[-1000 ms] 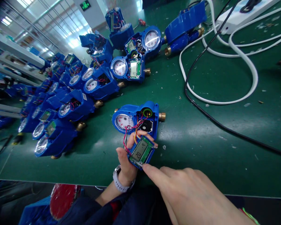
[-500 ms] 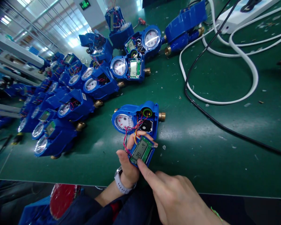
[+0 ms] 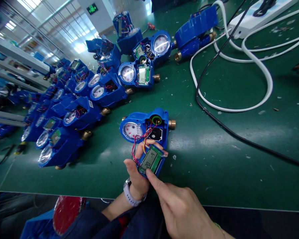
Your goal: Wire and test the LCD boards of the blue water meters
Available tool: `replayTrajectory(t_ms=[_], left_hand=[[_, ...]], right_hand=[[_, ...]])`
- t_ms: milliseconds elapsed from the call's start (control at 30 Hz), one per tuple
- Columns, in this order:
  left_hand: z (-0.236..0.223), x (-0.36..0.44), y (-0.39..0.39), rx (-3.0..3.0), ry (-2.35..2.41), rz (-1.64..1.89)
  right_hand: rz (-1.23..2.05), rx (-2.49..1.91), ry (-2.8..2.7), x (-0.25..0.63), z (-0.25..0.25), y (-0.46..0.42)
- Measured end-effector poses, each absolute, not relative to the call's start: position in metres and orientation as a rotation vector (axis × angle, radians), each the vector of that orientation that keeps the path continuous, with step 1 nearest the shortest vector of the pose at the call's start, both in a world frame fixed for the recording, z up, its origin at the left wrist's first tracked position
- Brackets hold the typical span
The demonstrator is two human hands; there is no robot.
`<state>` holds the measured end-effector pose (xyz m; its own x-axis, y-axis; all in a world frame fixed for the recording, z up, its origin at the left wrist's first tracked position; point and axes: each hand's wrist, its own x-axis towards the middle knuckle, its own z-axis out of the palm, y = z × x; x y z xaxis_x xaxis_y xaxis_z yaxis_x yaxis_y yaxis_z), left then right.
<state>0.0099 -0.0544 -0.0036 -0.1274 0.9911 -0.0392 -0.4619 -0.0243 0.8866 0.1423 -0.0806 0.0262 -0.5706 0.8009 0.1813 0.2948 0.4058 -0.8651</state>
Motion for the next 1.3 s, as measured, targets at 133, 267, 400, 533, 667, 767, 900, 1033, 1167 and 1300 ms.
replayTrajectory(t_ms=[133, 267, 400, 533, 667, 767, 900, 1033, 1167, 1300], left_hand=[[-0.006, 0.008, -0.055, 0.769, 0.979, 1.484], [-0.011, 0.009, -0.058, 0.798, 1.047, 1.477], [-0.011, 0.013, -0.058, 0.777, 1.041, 1.462], [-0.004, 0.015, -0.054, 0.732, 0.919, 1.461], [0.002, 0.01, -0.052, 0.727, 0.864, 1.459], [0.003, 0.007, -0.052, 0.749, 0.891, 1.418], [0.001, 0.007, -0.052, 0.782, 0.903, 1.41], [-0.002, 0.006, -0.053, 0.836, 0.958, 1.41], [-0.003, 0.006, -0.054, 0.864, 0.982, 1.426], [-0.002, 0.008, -0.054, 0.828, 0.972, 1.439]], right_hand=[[1.178, -0.925, -2.003, 0.141, 0.026, -0.081], [1.202, -0.929, -1.965, 0.139, 0.026, -0.081], [1.197, -0.971, -1.929, 0.137, 0.029, -0.079], [1.201, -1.046, -1.978, 0.145, 0.035, -0.074], [1.093, -1.099, -2.189, 0.16, 0.046, -0.066], [0.979, -1.0, -2.329, 0.166, 0.052, -0.06], [0.822, -1.016, -2.463, 0.167, 0.052, -0.057], [0.73, -0.995, -2.54, 0.167, 0.052, -0.056], [0.74, -0.97, -2.572, 0.166, 0.05, -0.058], [0.795, -0.991, -2.512, 0.161, 0.044, -0.065]])
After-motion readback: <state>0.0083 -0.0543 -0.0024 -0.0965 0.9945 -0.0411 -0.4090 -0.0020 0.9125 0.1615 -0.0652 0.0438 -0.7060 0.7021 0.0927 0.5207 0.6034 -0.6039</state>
